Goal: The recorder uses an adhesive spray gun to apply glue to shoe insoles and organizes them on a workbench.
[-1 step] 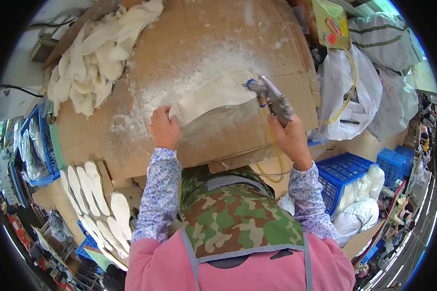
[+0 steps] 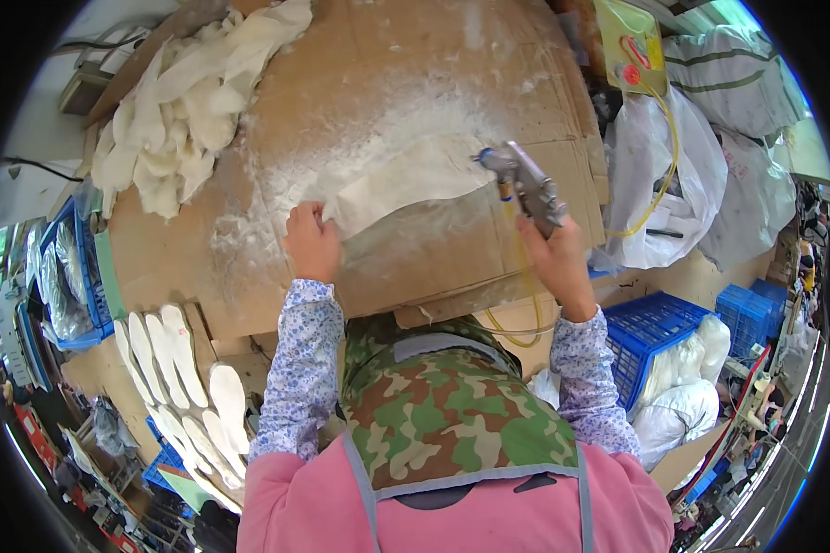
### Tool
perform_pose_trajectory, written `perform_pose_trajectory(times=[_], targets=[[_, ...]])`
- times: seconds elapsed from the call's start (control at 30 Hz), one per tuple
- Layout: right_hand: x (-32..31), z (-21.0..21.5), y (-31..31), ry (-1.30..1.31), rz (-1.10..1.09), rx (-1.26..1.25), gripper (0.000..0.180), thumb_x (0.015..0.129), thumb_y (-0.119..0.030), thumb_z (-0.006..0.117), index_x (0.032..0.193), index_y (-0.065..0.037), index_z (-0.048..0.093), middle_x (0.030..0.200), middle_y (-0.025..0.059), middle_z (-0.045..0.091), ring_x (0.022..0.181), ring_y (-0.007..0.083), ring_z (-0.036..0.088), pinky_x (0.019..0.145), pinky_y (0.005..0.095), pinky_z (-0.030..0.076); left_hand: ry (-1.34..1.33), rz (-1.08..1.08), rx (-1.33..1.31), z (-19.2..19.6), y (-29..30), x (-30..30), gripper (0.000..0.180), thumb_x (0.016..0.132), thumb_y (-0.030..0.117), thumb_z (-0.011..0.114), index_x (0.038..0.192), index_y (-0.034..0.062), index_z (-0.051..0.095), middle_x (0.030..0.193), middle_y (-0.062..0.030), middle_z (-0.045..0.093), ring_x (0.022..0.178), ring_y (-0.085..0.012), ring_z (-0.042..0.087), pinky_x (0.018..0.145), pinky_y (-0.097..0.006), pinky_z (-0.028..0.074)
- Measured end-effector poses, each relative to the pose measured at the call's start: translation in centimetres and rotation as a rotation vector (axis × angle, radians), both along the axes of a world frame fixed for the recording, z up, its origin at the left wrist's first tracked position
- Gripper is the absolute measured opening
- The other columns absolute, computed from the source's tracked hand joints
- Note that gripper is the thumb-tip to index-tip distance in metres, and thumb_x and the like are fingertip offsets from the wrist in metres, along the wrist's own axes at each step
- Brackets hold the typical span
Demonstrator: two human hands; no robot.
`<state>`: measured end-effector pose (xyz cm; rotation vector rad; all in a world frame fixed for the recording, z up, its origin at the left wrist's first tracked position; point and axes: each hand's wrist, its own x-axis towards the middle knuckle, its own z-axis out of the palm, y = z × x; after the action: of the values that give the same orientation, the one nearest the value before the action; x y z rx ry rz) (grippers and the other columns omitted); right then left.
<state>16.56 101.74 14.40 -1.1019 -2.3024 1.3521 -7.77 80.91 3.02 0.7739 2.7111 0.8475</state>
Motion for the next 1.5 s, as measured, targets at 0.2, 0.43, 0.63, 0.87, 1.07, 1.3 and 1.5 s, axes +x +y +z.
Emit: perform_pose_trajectory(times=[0.2, 0.43, 0.63, 0.87, 1.07, 1.3, 1.5], targets=[[3.3, -1.3, 3.2, 0.071, -0.379, -0.229, 0.017, 0.089, -0.022, 0.064, 0.098, -0.007, 0.066, 0.065, -0.0099, 0.043, 0.049, 0.0009, 0.034, 0.042, 0.0200, 0.025, -0.286, 0.131, 0.378, 4.5, 0.4, 1.5, 0.015, 0.079, 0.003, 0.055, 0.094, 0.0049, 0.054, 0.084, -0.0102, 0.055, 0.079, -0.0260, 0.056, 0.072, -0.034, 0.045], [10.3, 0.4, 5.8, 0.224, -0.298, -0.466, 0.036, 0.092, -0.017, 0.059, 0.124, -0.001, 0.056, 0.067, -0.0065, 0.044, 0.049, 0.0009, 0.026, 0.044, 0.0192, 0.020, -0.614, 0.202, 1.032, 10.9, 4.2, 6.9, 0.024, 0.078, 0.002, 0.052, 0.100, 0.0080, 0.047, 0.084, 0.0009, 0.044, 0.076, -0.0070, 0.044, 0.065, -0.025, 0.040], [6.6, 5.1, -0.4, 0.141, -0.081, -0.372, 0.035, 0.092, -0.018, 0.060, 0.121, 0.001, 0.056, 0.069, -0.0034, 0.047, 0.050, 0.0033, 0.027, 0.047, 0.0203, 0.024, -0.573, 0.331, 1.304, 19.9, -8.5, 7.9, 0.036, 0.084, 0.005, 0.048, 0.119, 0.0102, 0.044, 0.095, -0.0012, 0.052, 0.087, -0.0084, 0.049, 0.076, -0.024, 0.042], [4.6, 5.9, -4.9, 0.050, 0.085, -0.311, 0.025, 0.087, -0.022, 0.065, 0.101, -0.003, 0.058, 0.060, -0.0015, 0.043, 0.049, 0.0091, 0.036, 0.045, 0.0264, 0.030, -0.435, 0.584, 1.620, 23.6, -28.6, 12.2, 0.040, 0.082, 0.004, 0.053, 0.122, 0.0047, 0.048, 0.112, -0.0078, 0.058, 0.104, -0.0171, 0.057, 0.091, -0.032, 0.046], [-0.1, 8.7, -15.2, -0.168, -0.027, -0.288, 0.032, 0.084, -0.031, 0.070, 0.069, -0.012, 0.049, 0.054, -0.0001, 0.043, 0.040, 0.0091, 0.035, 0.033, 0.0263, 0.023, -0.185, 0.872, 1.656, 24.1, -47.6, 16.7, 0.036, 0.086, 0.004, 0.050, 0.122, 0.0042, 0.050, 0.116, -0.0086, 0.060, 0.107, -0.0202, 0.059, 0.092, -0.037, 0.050], [-1.3, 5.9, -21.6, -0.134, 0.071, -0.134, 0.029, 0.083, -0.032, 0.071, 0.077, -0.011, 0.053, 0.055, 0.0008, 0.046, 0.041, 0.0115, 0.037, 0.032, 0.0301, 0.027, 0.024, 1.057, 1.507, 26.0, -66.0, 18.0, 0.040, 0.091, 0.015, 0.048, 0.128, 0.0000, 0.047, 0.127, -0.0124, 0.056, 0.118, -0.0245, 0.054, 0.103, -0.042, 0.041], [-1.1, 6.5, -26.8, -0.245, 0.251, 0.133, 0.021, 0.084, -0.023, 0.066, 0.095, -0.014, 0.050, 0.072, 0.0067, 0.050, 0.056, 0.0170, 0.044, 0.047, 0.0325, 0.033, 0.164, 1.175, 1.596, 23.1, -77.7, 18.2, 0.040, 0.092, 0.012, 0.047, 0.129, -0.0019, 0.045, 0.129, -0.0154, 0.054, 0.120, -0.0299, 0.052, 0.103, -0.046, 0.040]])
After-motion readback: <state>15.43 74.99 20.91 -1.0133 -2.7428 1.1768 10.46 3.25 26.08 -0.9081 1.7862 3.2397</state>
